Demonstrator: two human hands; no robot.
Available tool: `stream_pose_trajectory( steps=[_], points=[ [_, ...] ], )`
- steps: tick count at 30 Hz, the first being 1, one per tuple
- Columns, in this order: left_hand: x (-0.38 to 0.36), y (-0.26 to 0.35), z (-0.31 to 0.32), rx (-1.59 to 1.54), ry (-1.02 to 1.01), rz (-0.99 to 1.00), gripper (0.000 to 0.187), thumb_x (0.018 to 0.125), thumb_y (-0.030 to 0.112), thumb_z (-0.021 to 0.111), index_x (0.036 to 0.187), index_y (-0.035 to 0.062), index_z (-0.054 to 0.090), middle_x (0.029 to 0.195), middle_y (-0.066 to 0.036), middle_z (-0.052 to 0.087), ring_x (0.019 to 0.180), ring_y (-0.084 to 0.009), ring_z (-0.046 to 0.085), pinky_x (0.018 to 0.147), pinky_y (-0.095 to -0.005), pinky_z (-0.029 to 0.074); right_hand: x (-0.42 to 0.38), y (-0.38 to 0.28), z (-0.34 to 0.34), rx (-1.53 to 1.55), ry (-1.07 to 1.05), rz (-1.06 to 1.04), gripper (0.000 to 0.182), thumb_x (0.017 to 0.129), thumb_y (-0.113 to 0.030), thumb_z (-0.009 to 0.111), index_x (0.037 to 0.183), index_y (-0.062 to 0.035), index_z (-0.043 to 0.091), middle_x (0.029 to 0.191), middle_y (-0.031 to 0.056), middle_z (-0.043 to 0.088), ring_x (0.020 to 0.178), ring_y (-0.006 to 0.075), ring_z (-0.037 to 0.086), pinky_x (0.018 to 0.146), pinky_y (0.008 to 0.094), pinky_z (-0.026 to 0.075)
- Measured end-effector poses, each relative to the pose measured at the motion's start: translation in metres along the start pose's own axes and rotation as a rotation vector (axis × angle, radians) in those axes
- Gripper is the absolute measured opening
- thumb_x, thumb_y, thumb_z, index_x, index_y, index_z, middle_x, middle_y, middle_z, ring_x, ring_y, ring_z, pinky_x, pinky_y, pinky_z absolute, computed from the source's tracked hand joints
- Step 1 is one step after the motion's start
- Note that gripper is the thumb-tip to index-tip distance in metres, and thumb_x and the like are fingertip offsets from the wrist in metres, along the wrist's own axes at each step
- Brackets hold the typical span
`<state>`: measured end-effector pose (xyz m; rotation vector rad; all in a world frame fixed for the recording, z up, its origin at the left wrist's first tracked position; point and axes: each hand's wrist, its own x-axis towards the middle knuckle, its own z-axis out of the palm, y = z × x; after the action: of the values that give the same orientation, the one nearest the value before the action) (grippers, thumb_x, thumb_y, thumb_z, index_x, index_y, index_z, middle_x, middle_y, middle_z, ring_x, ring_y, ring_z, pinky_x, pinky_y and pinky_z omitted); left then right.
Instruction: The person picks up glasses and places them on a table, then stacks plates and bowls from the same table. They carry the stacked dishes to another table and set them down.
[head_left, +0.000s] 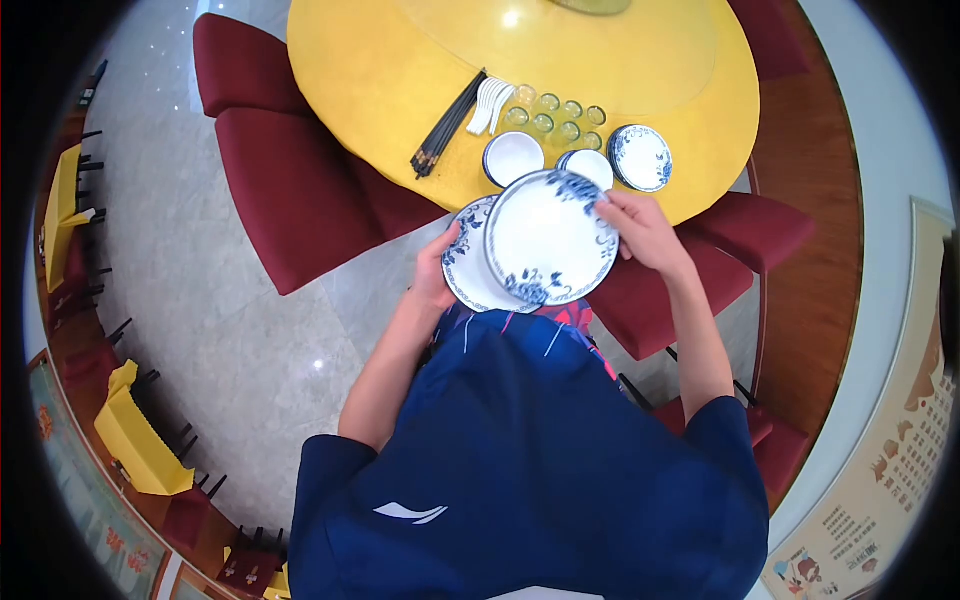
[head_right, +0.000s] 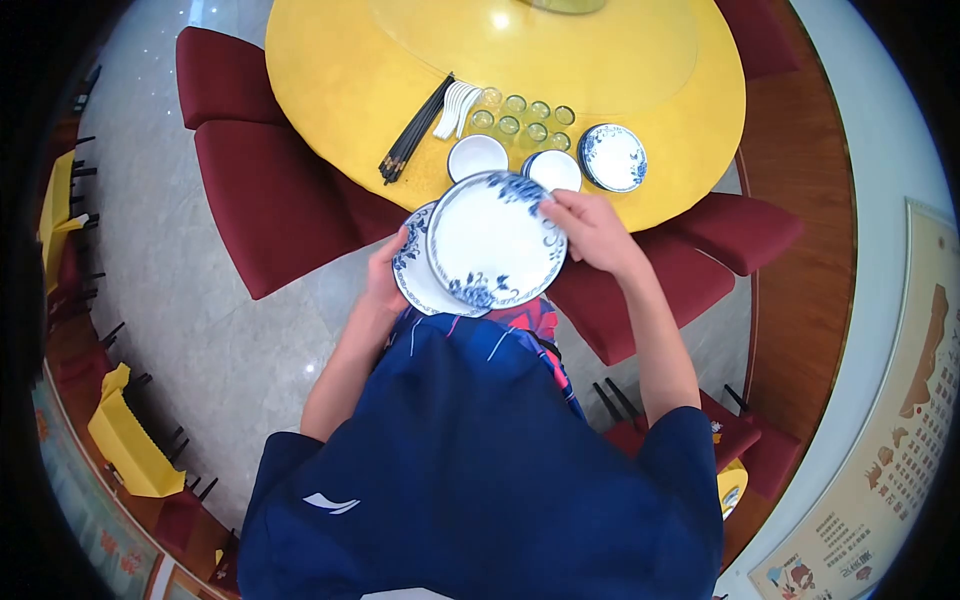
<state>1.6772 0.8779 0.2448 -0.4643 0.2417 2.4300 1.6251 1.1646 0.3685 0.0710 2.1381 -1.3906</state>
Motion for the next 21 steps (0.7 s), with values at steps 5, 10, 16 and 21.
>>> stream_pose_trajectory(
  steps=[5,10,16,21],
  points=[
    [-0.009,-0.003,-0.003,0.045,-0.033,0.019,0.049,0.099,0.033,0.044,0.136,0.0003,0.044,0.131,-0.017,0.056,0.118,-0.0299,0.056,0.101,-0.0437,0.045,0.000,-0.024,0.032,-0.189,-0.062,-0.024,0.035,0.098,-0.026,0.053,0.076,0.0011,0.055,0.058,0.0017,0.049,0.048,0.0072,0.045,0.043,0.0262,0.039],
    [-0.012,-0.004,-0.008,0.055,-0.071,0.023,0.050,0.100,0.035,0.041,0.136,0.0003,0.044,0.132,-0.018,0.054,0.119,-0.0301,0.056,0.101,-0.0438,0.045,0.002,-0.033,0.043,-0.423,-0.019,-0.155,0.033,0.096,-0.027,0.054,0.078,0.0004,0.058,0.059,0.0114,0.055,0.049,0.0234,0.052,0.049,0.0347,0.043],
    [-0.010,-0.006,-0.001,0.097,-0.066,0.057,0.055,0.100,0.040,0.036,0.136,-0.0018,0.043,0.133,-0.020,0.053,0.120,-0.0320,0.054,0.101,-0.0428,0.045,0.005,-0.012,0.058,-0.868,0.158,-0.403,0.035,0.092,-0.036,0.055,0.076,-0.0046,0.060,0.063,0.0181,0.060,0.062,0.0360,0.062,0.056,0.0473,0.047],
    [-0.006,-0.007,-0.010,0.084,-0.001,0.056,0.054,0.096,0.034,0.044,0.134,-0.0035,0.044,0.130,-0.021,0.055,0.117,-0.0330,0.056,0.100,-0.0432,0.046,0.005,-0.004,0.064,-1.015,0.206,-0.443,0.034,0.092,-0.038,0.056,0.079,-0.0074,0.059,0.063,0.0125,0.060,0.056,0.0308,0.061,0.049,0.0426,0.047]
  ],
)
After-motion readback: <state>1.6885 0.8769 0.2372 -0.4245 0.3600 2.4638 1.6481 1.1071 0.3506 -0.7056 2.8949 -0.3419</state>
